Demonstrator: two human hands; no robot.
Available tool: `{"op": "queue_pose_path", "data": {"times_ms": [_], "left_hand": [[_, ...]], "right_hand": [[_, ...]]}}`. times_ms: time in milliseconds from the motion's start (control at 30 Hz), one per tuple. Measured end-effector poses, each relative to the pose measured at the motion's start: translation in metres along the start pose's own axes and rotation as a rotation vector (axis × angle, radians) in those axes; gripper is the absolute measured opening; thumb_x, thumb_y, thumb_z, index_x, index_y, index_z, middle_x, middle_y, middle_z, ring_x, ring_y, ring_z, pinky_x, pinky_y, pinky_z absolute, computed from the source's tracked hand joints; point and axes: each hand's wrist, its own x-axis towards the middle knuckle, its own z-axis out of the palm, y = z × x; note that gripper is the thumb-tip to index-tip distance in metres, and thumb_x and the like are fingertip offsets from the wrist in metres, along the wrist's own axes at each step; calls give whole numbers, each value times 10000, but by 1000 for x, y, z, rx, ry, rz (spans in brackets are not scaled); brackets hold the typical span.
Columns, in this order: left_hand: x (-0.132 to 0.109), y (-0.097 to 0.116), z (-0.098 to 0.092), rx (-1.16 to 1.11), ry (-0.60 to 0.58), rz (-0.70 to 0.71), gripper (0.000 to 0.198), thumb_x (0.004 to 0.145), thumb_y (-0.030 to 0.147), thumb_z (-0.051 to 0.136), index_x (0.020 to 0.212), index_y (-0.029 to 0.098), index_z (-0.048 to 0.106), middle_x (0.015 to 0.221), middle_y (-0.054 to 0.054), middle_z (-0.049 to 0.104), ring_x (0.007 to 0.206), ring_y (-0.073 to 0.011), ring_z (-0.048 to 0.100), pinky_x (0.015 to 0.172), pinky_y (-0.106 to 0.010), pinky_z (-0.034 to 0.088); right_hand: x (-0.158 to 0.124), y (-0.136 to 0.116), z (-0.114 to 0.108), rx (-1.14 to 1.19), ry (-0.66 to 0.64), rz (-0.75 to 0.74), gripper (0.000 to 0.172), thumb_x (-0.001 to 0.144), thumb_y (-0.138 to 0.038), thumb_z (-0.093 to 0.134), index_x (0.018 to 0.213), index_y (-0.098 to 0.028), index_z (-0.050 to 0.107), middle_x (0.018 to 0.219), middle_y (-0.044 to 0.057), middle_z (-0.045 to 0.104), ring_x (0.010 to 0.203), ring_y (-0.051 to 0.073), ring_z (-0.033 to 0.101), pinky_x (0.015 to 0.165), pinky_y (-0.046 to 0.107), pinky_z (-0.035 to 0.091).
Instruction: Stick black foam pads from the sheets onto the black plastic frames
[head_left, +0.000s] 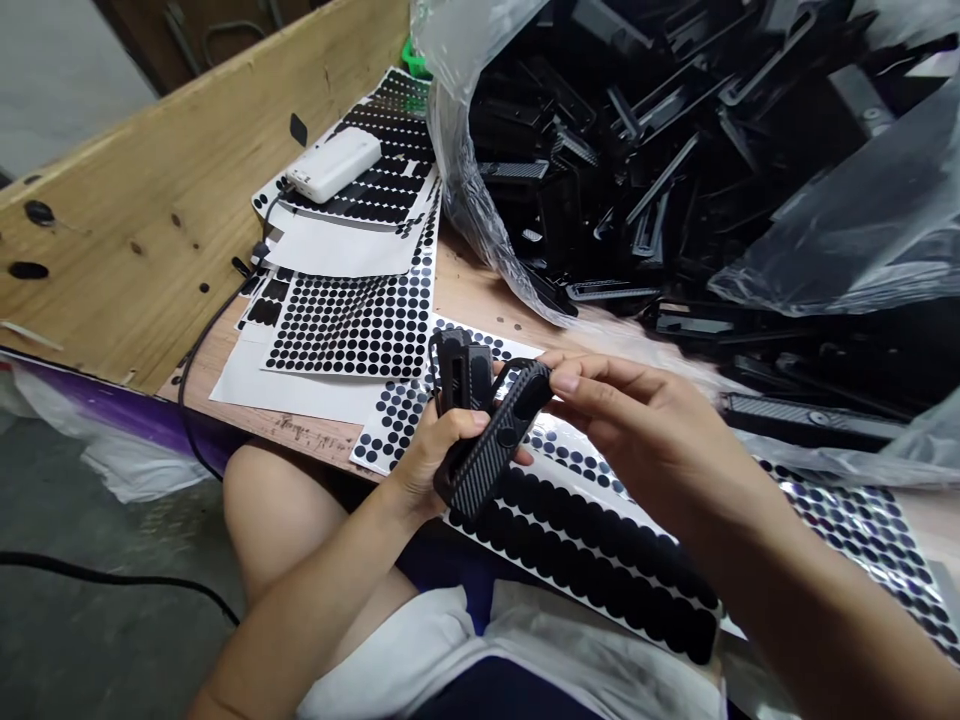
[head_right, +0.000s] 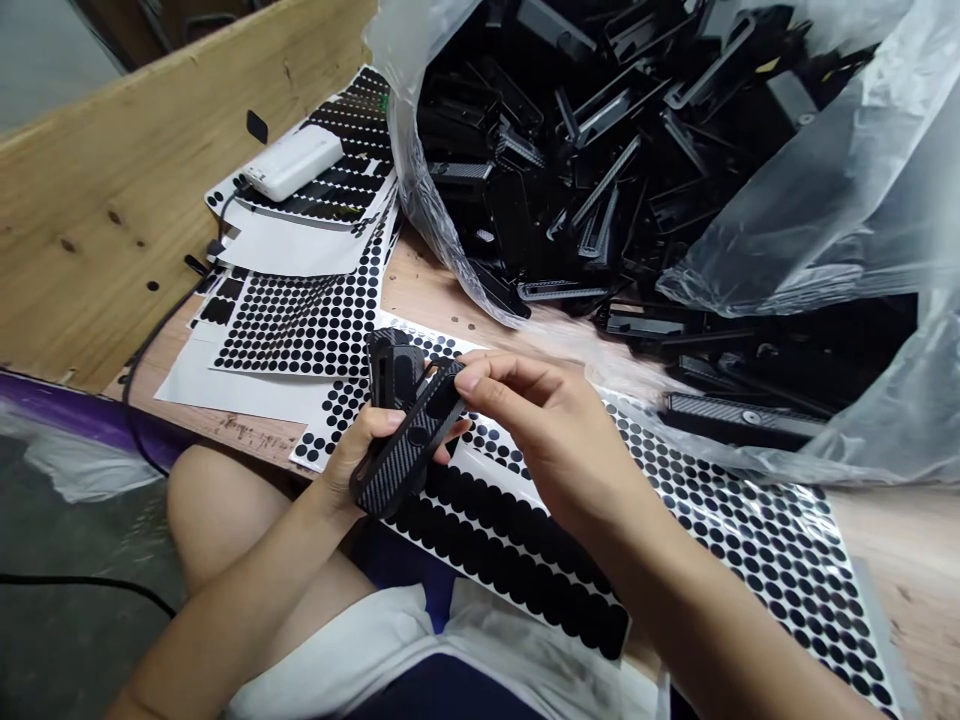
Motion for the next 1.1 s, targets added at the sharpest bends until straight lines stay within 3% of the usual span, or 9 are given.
{"op": "queue_pose_path", "data": {"times_ms": [200,500,633,733,833,967,1100], "left_hand": [[0,0,0,4,-16,-1,311,728,394,718,793,90,732,719,-114,736,900,-330,765,654,-297,559],[-1,1,3,3,-2,19,300,728,387,716,841,110,732,695,-92,739,706,-253,751,595,-280,527],[-1,1,2,-22,4,4,435,721,373,745,1059,100,733,757,-80,754,687,-240,746,620,-289,552],[-1,0,0,-60,7,2,632,713,340,763,1294,122,645,858,-83,771,691,-236,750,645,-304,570],[-1,-1,-1,-84,8,13,749,704,324,771,1402,149,566,949,-92,776,664,-224,743,652,-319,580],[-2,0,0,-64,8,13,731,726,340,767,1401,142,570,854,-71,766,652,-230,740,640,-308,567],[-2,2,1,-35,7,-7,673,690,362,780,1297,105,643,794,-82,762,636,-246,740,622,-307,555]], "right_hand": [[0,1,-2,-55,17,-15,228,848,-474,789,746,-274,751,787,14,727,734,204,692,824,415,616],[-2,2,-3,-158,84,-50,204,835,-455,811,792,-262,762,880,31,755,858,223,712,836,383,601],[-2,0,-2,-176,95,-69,252,789,-491,839,777,-253,758,884,37,759,781,206,712,729,340,620],[-1,-1,-1,-215,104,-84,248,795,-494,831,790,-256,763,881,38,767,751,200,720,689,322,625],[-1,-3,-2,-269,113,-98,259,796,-508,823,792,-256,762,884,44,775,751,211,728,661,321,627],[-4,-3,-1,-378,140,-176,233,843,-473,781,807,-245,749,926,55,775,823,242,739,742,374,643],[-10,1,3,-616,201,-369,100,924,-351,704,875,-264,717,984,59,750,924,262,726,872,452,619]]}}
